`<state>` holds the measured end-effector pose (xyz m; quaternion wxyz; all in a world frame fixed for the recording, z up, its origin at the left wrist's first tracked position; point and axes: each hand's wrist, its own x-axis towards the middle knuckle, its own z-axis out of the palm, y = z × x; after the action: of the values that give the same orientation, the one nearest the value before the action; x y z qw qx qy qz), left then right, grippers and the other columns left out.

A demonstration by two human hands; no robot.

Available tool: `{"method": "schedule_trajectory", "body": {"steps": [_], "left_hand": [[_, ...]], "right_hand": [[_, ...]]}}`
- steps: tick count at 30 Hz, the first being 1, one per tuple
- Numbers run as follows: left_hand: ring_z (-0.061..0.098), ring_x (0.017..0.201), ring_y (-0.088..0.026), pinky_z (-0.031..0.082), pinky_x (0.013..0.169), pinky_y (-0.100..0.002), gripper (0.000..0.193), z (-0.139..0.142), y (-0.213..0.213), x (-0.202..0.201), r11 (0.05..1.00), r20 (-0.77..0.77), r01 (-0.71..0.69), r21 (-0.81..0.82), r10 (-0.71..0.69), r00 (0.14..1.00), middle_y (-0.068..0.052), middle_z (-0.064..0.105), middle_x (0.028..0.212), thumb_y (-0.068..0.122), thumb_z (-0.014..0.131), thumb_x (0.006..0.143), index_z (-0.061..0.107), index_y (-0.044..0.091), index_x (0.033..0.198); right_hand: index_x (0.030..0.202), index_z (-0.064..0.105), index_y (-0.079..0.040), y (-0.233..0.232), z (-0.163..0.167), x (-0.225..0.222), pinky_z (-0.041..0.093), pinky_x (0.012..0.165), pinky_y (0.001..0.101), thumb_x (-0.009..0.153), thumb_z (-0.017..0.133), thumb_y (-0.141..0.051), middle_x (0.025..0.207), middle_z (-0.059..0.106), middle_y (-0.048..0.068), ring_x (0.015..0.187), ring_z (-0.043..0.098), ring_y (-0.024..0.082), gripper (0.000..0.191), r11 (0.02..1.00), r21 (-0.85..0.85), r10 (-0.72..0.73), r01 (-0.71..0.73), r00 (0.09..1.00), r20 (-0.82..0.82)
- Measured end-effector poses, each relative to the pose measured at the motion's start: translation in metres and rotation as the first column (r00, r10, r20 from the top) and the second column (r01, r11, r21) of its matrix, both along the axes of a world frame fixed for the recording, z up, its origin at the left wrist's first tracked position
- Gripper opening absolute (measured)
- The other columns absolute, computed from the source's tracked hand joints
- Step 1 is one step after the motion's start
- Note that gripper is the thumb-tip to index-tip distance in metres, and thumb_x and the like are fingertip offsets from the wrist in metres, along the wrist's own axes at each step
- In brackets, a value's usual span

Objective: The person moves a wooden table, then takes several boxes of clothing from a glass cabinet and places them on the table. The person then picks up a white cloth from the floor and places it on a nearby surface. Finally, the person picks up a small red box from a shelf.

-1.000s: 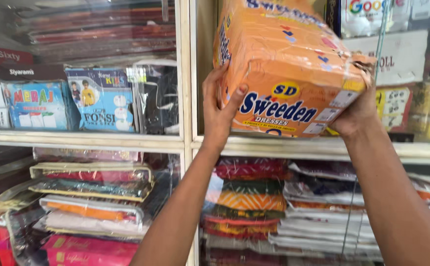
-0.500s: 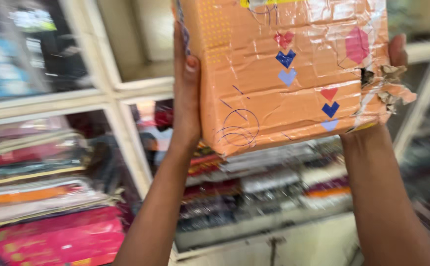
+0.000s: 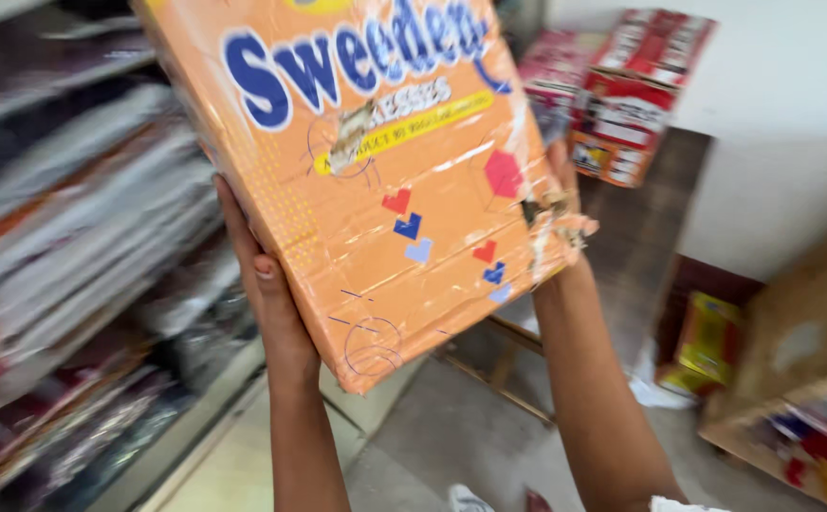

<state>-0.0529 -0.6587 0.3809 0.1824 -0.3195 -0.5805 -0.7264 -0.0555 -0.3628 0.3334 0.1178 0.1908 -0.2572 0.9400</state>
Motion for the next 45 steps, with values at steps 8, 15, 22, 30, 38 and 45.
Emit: {"method": "schedule_trajectory", "body": {"steps": [8,15,22,30,38,45], "left_hand": [[0.030,0.155,-0.026,0.030,0.122,-0.040,0.096,-0.102,0.179,-0.031,0.983,0.357,0.174,-0.059,-0.142,0.923,-0.015,0.024,0.172,0.068,0.053,0.095,0.024,0.008,0.164],[0.038,0.148,-0.025,0.034,0.117,-0.037,0.094,-0.208,0.300,-0.046,0.928,0.628,0.373,-0.002,-0.289,0.722,-0.013,0.034,0.166,0.065,0.056,0.091,0.030,0.008,0.160],[0.038,0.149,-0.022,0.032,0.119,-0.034,0.097,-0.313,0.371,-0.074,0.858,0.720,0.494,-0.137,-0.256,0.645,-0.014,0.038,0.166,0.071,0.055,0.091,0.034,0.005,0.160],[0.050,0.139,-0.021,0.041,0.111,-0.034,0.099,-0.366,0.418,-0.143,0.636,0.909,0.768,0.076,-0.361,0.208,-0.009,0.049,0.156,0.077,0.047,0.087,0.037,0.010,0.159],[0.069,0.111,-0.037,0.053,0.097,-0.043,0.065,-0.350,0.501,-0.242,0.536,0.623,0.473,-0.699,0.133,0.771,-0.022,0.071,0.129,0.047,0.059,0.094,0.057,0.003,0.143],[0.041,0.146,-0.030,0.026,0.117,-0.058,0.057,-0.335,0.536,-0.258,0.442,-0.292,-0.236,-0.865,-0.062,0.955,-0.012,0.050,0.153,0.033,0.054,0.097,0.052,0.007,0.148]], "right_hand": [[0.134,0.062,-0.006,0.146,-0.121,0.061,0.057,0.094,0.0454,0.100,0.058,-0.050,0.122,0.072,0.013,0.104,0.071,0.028,0.056,0.972,-0.120,-0.140,0.204,0.905,0.401],[0.133,0.063,-0.007,0.228,-0.187,0.110,0.056,0.096,0.0431,0.096,0.056,-0.053,0.123,0.073,0.012,0.106,0.071,0.026,0.059,0.939,-0.020,-0.267,0.344,0.763,0.589],[0.132,0.061,-0.011,0.264,-0.264,0.129,0.055,0.094,0.0438,0.093,0.054,-0.055,0.124,0.071,0.010,0.107,0.070,0.027,0.060,0.903,0.011,-0.324,0.430,0.662,0.676],[0.140,0.055,-0.011,0.287,-0.310,0.075,0.053,0.100,0.0439,0.092,0.056,-0.050,0.131,0.067,0.011,0.115,0.067,0.027,0.062,0.855,0.114,-0.408,0.507,0.521,0.750],[0.145,0.049,-0.015,0.327,-0.343,-0.055,0.051,0.103,0.0434,0.093,0.046,-0.042,0.135,0.065,0.008,0.121,0.063,0.024,0.058,0.725,0.277,-0.598,0.631,0.377,0.707],[0.142,0.052,-0.007,0.369,-0.368,-0.129,0.050,0.104,0.0409,0.102,0.036,-0.038,0.132,0.065,0.012,0.118,0.063,0.025,0.053,0.731,0.215,-0.569,0.648,0.405,0.716]]}}
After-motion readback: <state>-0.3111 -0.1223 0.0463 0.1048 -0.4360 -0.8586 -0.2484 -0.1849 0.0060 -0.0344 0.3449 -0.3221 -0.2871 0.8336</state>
